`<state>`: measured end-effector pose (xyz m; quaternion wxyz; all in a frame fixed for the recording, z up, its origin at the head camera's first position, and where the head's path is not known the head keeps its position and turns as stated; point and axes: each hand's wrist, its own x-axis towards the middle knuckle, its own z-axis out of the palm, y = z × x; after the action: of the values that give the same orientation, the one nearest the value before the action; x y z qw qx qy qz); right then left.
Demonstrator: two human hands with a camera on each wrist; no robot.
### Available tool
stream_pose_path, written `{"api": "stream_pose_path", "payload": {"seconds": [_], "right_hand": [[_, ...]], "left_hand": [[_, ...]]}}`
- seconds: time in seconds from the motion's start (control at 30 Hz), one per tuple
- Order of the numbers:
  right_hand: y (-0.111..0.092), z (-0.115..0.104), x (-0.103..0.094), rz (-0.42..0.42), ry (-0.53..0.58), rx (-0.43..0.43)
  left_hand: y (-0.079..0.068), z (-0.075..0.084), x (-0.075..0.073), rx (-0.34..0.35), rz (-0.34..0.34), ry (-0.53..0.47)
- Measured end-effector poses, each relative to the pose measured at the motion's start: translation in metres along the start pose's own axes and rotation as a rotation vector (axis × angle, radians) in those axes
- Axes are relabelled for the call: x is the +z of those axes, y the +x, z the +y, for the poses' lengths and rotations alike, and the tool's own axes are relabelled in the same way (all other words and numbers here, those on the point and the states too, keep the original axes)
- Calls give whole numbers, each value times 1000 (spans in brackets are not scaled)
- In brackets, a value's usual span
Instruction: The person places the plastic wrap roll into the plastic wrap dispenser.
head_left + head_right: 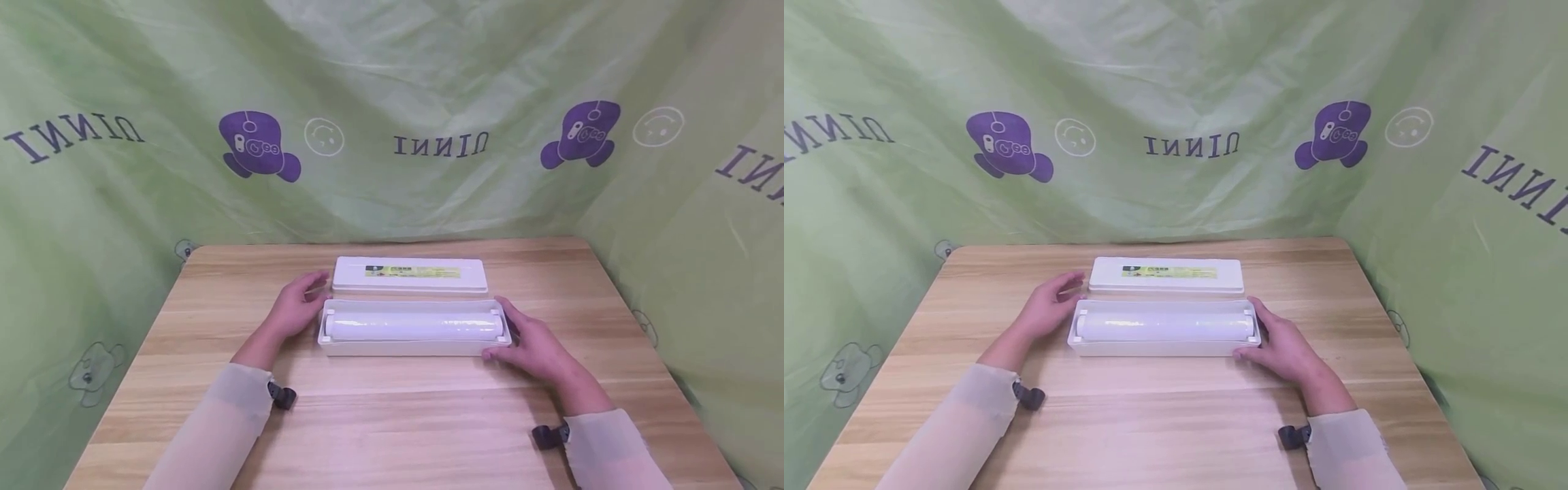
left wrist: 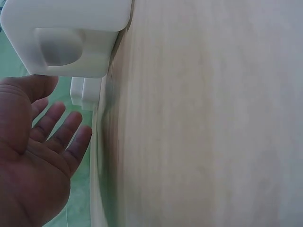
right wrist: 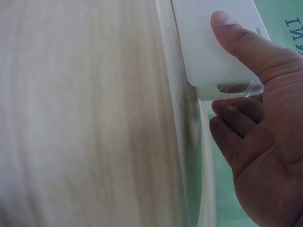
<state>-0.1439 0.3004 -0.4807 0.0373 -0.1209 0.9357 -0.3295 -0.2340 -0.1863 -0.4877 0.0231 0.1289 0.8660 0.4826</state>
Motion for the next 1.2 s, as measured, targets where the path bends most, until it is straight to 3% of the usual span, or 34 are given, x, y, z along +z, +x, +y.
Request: {"api": "stream_pose_path", "payload": {"seconds": [0.2, 0.6, 0.9, 1.2], "right_hand": [[2, 3, 1, 18, -17, -41], [1, 0, 0, 6, -20, -20], [1, 0, 1, 5, -7, -18], [1, 1, 1, 1, 4, -10]], "left_hand": [[7, -4, -2, -13, -6, 35], [20, -8, -2, -20, -18, 63], [29, -10, -3, -43, -41, 155], [41, -7, 0, -21, -64, 232]]}}
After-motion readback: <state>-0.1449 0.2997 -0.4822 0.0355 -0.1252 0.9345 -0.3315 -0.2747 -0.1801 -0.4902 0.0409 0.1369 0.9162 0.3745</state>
